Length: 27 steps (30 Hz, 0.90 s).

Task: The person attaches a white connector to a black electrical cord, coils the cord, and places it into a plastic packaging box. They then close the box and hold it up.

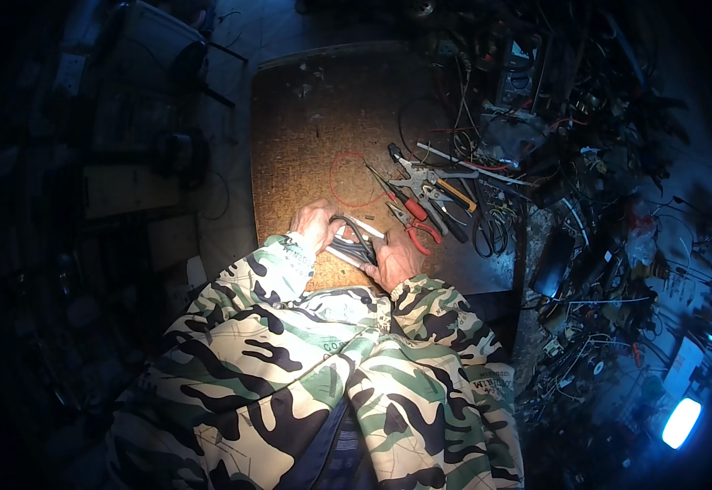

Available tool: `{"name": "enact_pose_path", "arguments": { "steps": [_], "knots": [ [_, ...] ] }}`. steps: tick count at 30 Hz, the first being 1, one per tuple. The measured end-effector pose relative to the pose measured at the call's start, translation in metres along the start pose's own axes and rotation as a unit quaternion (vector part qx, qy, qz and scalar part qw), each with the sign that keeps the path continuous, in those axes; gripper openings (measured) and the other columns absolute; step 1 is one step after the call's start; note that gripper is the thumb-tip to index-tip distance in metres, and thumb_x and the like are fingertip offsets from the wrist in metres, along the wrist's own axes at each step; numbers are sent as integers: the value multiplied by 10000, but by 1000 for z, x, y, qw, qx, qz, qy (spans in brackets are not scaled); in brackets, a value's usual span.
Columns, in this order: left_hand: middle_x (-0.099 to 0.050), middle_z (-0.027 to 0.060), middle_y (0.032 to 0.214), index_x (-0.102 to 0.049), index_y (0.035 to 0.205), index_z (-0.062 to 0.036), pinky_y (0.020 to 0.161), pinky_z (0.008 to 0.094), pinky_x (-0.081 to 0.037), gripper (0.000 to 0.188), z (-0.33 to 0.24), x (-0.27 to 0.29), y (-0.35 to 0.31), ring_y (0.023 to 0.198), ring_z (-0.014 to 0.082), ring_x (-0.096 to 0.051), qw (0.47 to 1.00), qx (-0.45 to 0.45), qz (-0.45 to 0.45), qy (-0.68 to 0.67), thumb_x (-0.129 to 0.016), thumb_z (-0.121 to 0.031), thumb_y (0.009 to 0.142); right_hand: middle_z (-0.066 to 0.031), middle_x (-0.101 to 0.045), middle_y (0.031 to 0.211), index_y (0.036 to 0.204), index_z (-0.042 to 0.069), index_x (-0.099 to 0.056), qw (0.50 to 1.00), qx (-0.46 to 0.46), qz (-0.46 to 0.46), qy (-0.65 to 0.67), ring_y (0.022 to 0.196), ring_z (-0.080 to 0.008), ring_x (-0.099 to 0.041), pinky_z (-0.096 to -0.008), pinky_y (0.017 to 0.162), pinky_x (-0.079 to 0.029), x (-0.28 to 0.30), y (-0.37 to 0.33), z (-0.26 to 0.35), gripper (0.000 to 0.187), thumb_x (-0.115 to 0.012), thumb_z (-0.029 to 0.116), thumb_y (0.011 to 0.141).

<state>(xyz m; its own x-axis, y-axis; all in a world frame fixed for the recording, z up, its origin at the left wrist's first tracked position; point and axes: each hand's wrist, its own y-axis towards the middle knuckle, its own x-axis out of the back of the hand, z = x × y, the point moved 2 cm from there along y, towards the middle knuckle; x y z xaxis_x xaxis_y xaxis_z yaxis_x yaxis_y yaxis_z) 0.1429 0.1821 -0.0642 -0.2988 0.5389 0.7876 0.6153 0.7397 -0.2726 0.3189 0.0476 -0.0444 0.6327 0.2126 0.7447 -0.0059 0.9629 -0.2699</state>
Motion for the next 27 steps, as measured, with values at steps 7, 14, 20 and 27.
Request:
{"name": "enact_pose_path", "arguments": {
  "steps": [7, 14, 20, 27],
  "knots": [
    [-673, 187, 998, -719, 1097, -35, 855, 469, -544, 276, -1, 0, -4, 978, 393, -674, 999, -40, -26, -25, -753, -137, 842, -227, -600, 953, 1035, 5, -731, 997, -12, -66, 40, 929, -425, -607, -497, 827, -490, -10, 1, 0, 272, -751, 158, 811],
    [-571, 130, 1234, -724, 1199, -116, 965, 418, -517, 397, 8, 3, -14, 1155, 328, -601, 985, -44, 147, -77, -819, -242, 835, -239, -655, 945, 1062, 15, -696, 987, -26, -131, 87, 940, -446, -610, -517, 833, -479, -17, 1, -15, 258, -723, 155, 848],
    [-568, 108, 1202, -715, 1151, -123, 1013, 448, -452, 435, 3, 0, -24, 1166, 325, -560, 988, -135, 59, 54, -860, -217, 752, -214, -649, 875, 903, 7, -691, 978, -45, -153, 133, 896, -438, -603, -507, 784, -478, -20, -9, -9, 183, -762, 161, 833],
    [-586, 100, 1323, -658, 1260, -190, 1099, 548, -370, 564, -11, -14, -31, 1223, 313, -544, 969, -206, -9, 134, -829, -158, 724, -213, -638, 872, 855, -4, -668, 981, -52, -175, 69, 854, -429, -578, -514, 764, -468, -20, -9, -1, 207, -797, 150, 805]
  ]
}}
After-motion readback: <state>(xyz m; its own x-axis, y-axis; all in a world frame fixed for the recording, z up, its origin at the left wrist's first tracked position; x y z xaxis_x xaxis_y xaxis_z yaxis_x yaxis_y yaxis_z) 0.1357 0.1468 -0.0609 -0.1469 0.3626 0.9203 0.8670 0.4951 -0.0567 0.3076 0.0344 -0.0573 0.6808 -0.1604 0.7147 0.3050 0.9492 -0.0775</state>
